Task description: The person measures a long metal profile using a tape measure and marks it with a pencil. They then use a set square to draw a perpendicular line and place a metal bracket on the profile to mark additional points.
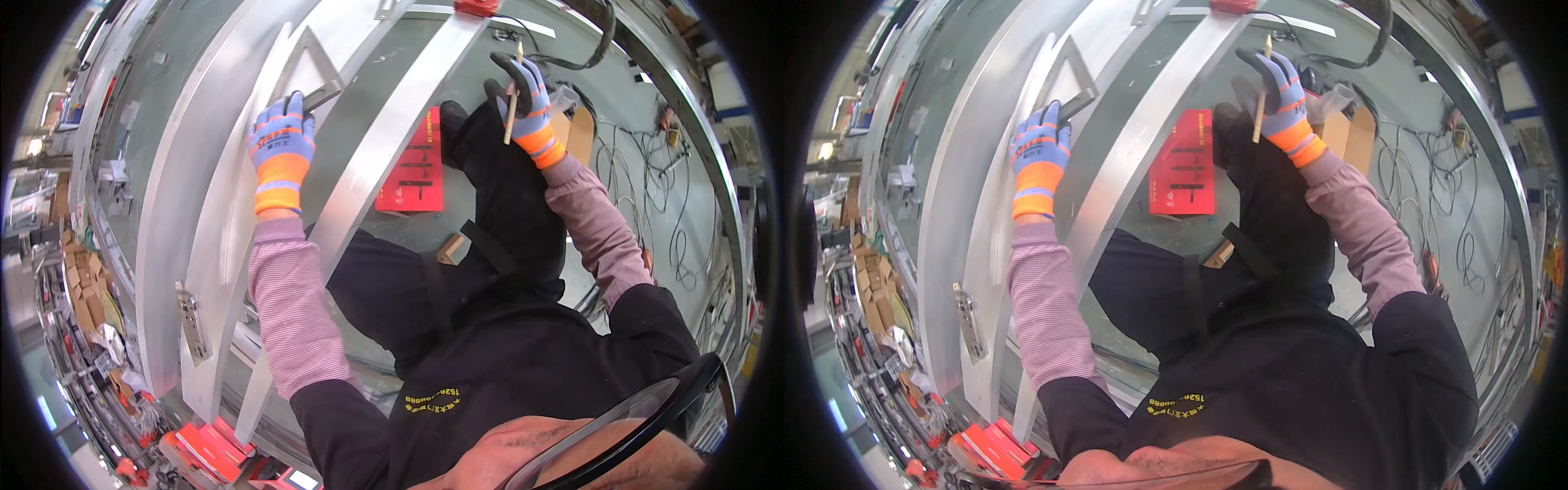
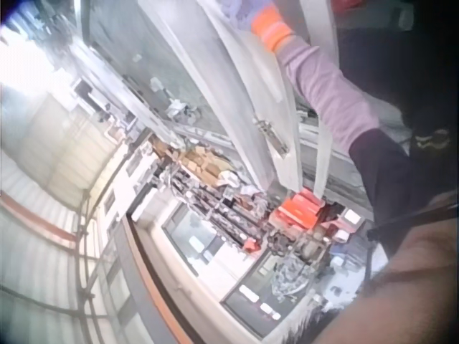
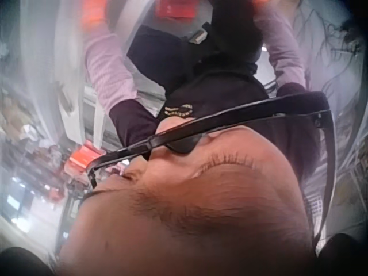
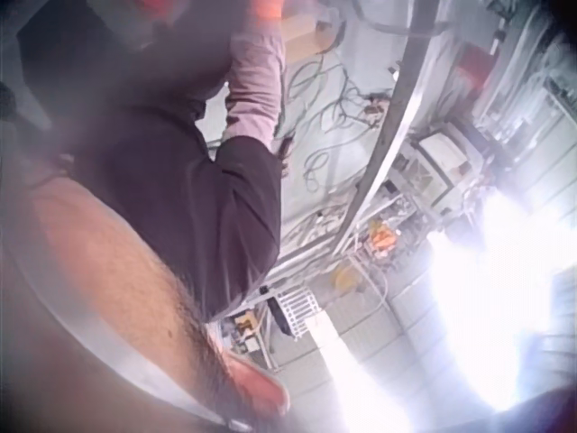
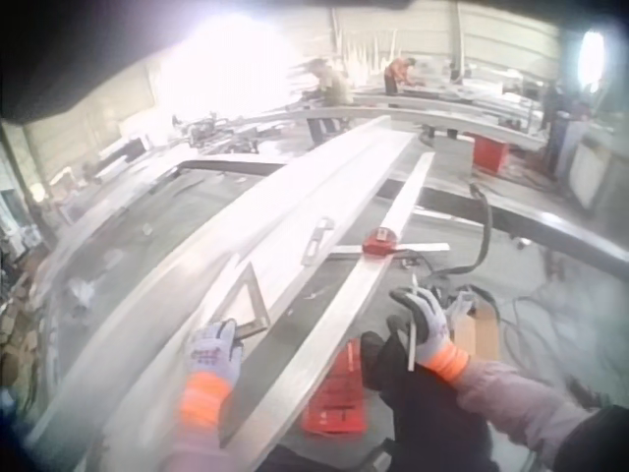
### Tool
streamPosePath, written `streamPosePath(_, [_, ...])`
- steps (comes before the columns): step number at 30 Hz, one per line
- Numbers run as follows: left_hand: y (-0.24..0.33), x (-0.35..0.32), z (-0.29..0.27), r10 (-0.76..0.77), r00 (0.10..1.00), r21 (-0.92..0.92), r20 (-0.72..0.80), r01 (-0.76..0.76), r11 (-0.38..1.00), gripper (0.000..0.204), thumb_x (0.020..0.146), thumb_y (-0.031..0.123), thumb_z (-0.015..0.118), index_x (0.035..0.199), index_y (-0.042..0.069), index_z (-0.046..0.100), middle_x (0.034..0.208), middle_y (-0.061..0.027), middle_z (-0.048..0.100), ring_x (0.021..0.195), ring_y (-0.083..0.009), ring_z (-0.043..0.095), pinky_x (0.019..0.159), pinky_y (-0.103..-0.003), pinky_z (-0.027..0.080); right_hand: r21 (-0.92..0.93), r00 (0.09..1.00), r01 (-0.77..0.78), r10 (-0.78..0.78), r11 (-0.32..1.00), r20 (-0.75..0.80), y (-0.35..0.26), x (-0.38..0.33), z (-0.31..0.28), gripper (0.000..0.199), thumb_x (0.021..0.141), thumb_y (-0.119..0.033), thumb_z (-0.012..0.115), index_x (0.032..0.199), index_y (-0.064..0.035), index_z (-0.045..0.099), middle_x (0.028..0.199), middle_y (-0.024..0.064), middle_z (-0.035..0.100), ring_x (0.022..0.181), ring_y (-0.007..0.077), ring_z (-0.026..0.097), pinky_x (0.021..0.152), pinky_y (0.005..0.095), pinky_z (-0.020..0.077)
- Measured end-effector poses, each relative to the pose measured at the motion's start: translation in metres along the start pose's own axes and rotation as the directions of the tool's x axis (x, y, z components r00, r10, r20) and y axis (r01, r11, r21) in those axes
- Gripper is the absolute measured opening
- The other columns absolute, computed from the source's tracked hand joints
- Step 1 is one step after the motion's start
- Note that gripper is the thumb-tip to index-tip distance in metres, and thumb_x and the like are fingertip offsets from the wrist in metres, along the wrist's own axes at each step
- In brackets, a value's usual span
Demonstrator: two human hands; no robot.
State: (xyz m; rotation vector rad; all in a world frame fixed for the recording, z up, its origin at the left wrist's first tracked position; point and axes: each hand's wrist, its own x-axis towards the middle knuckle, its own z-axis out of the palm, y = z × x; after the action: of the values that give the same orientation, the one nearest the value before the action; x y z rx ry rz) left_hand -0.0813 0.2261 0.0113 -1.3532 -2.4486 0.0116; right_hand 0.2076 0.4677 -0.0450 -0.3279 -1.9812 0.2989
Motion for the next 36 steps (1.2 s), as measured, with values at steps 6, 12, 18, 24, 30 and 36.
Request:
streamPosePath(6, [0.034,-0.048,-0.040,0.107,0.992,-0.046,-0.060,-0.110,0.993,0.039,0.082,0.039,0.072,0.115,0.018,0.068,0.107,-0.0083,0.067,0.094,-0.0307,0.065,0.079,-0.043,0.052,0.019,0.999,-0.025,0.025,0.999,0.035,0.010,0.000,-0.011,0.046,0.081,-0.006,0.076,0.125,-0.0035,0.062,0.120,0.0115,0.067,0.108,0.0305,0.062,0.094,0.0364,0.0484])
streamPosePath(12, [0.078,-0.139,-0.077,0.049,0.997,-0.234,0.057,-0.035,0.972,0.043,0.076,0.030,0.080,0.114,0.012,0.072,0.097,-0.0098,0.067,0.084,-0.0313,0.066,0.077,-0.043,0.053,0.049,0.981,-0.191,0.192,0.980,-0.017,-0.018,0.011,-0.011,0.041,0.081,-0.006,0.074,0.120,-0.0034,0.065,0.109,0.0173,0.063,0.100,0.0337,0.063,0.085,0.0387,0.0515])
streamPosePath(18, [0.073,-0.130,-0.073,0.121,0.993,-0.199,-0.015,-0.121,0.972,0.049,0.076,0.029,0.080,0.123,0.017,0.070,0.126,-0.0175,0.060,0.110,-0.0394,0.058,0.091,-0.050,0.049,0.106,0.976,-0.216,0.218,0.971,-0.002,-0.008,0.005,-0.009,0.043,0.079,-0.005,0.075,0.121,-0.0029,0.064,0.110,0.0176,0.062,0.103,0.0343,0.062,0.088,0.0396,0.0512])
streamPosePath(24, [0.068,-0.150,-0.056,0.075,0.993,-0.340,0.095,-0.039,0.940,0.052,0.079,0.026,0.077,0.129,0.018,0.067,0.142,-0.0261,0.048,0.128,-0.0502,0.045,0.104,-0.055,0.041,0.043,0.972,-0.233,0.233,0.972,-0.001,-0.007,0.005,-0.019,0.043,0.078,-0.004,0.074,0.121,-0.0031,0.064,0.110,0.0186,0.062,0.103,0.0350,0.061,0.089,0.0400,0.0507])
streamPosePath(30, [0.068,-0.149,-0.051,0.036,0.995,-0.418,0.097,0.008,0.908,0.052,0.080,0.023,0.075,0.131,0.018,0.067,0.143,-0.0273,0.047,0.130,-0.0520,0.043,0.105,-0.056,0.040,0.083,0.973,-0.230,0.228,0.970,0.034,-0.007,0.008,-0.020,0.043,0.078,-0.004,0.073,0.121,-0.0032,0.064,0.110,0.0188,0.062,0.102,0.0357,0.061,0.088,0.0403,0.0505])
streamPosePath(36, [0.067,-0.151,-0.049,0.044,0.996,-0.402,0.083,-0.007,0.916,0.052,0.080,0.022,0.075,0.131,0.019,0.066,0.142,-0.0271,0.049,0.128,-0.0512,0.045,0.105,-0.056,0.040,0.113,0.975,-0.220,0.216,0.969,0.045,-0.007,0.009,-0.016,0.042,0.079,-0.002,0.072,0.120,-0.0026,0.064,0.109,0.0181,0.062,0.101,0.0351,0.061,0.087,0.0397,0.0504])
